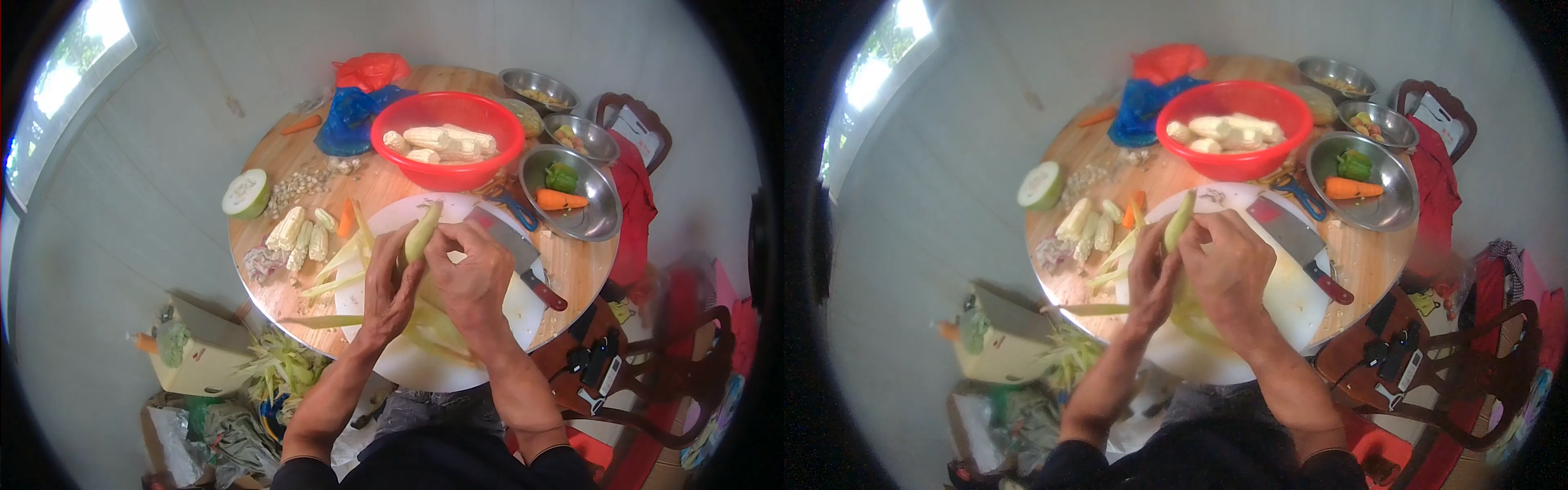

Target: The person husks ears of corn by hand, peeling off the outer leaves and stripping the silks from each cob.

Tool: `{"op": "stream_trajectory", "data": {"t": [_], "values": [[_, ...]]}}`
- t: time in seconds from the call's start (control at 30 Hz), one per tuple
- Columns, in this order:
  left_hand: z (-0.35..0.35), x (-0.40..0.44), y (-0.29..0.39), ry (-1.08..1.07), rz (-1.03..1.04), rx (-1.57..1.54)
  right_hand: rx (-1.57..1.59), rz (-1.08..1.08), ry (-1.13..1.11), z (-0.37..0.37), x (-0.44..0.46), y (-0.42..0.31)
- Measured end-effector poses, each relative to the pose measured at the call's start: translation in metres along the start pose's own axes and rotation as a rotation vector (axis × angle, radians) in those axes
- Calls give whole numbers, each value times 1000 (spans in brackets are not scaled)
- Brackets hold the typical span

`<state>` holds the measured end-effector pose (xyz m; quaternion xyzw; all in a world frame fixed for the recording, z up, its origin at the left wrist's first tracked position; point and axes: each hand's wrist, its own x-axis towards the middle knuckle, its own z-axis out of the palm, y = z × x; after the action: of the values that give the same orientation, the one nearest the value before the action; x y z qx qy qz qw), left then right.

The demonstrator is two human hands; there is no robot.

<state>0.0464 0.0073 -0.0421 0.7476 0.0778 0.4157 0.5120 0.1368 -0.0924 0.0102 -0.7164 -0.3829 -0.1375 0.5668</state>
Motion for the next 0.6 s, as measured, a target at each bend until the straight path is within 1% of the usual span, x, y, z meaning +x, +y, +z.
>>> {"op": "stream_trajectory", "data": {"t": [0.1,0.17,0.2,0.23,0.27,0.3,0.37,0.4,0.43,0.47,0.5,0.57,0.6], "values": [[0,-2,-1,17,-13,-12,24,8,31,6,-2,5],[-3,-3,-1,18,-23,-27,231,182,17,9,-3,5],[-4,-3,-1,18,-35,-44,232,180,16,10,-3,6],[-6,-4,1,18,-35,-43,386,357,-30,10,-3,8],[-8,-5,5,54,-138,-156,538,533,-75,10,-3,11],[-10,-5,7,89,-239,-269,538,533,-73,11,-6,18],[-15,-2,0,118,-228,-299,763,554,-77,12,-11,32],[-16,-1,-3,121,-205,-305,763,552,-80,14,-11,31],[-16,-1,-4,120,-187,-311,812,498,-130,15,-12,29],[-16,-3,-4,116,-197,-312,858,452,-177,16,-15,27],[-15,-3,0,97,-218,-318,855,457,-173,17,-16,24],[-14,-1,2,83,-229,-321,621,186,-185,17,-10,13],[-13,-2,1,65,-213,-313,494,100,-180,15,-6,8]]}}
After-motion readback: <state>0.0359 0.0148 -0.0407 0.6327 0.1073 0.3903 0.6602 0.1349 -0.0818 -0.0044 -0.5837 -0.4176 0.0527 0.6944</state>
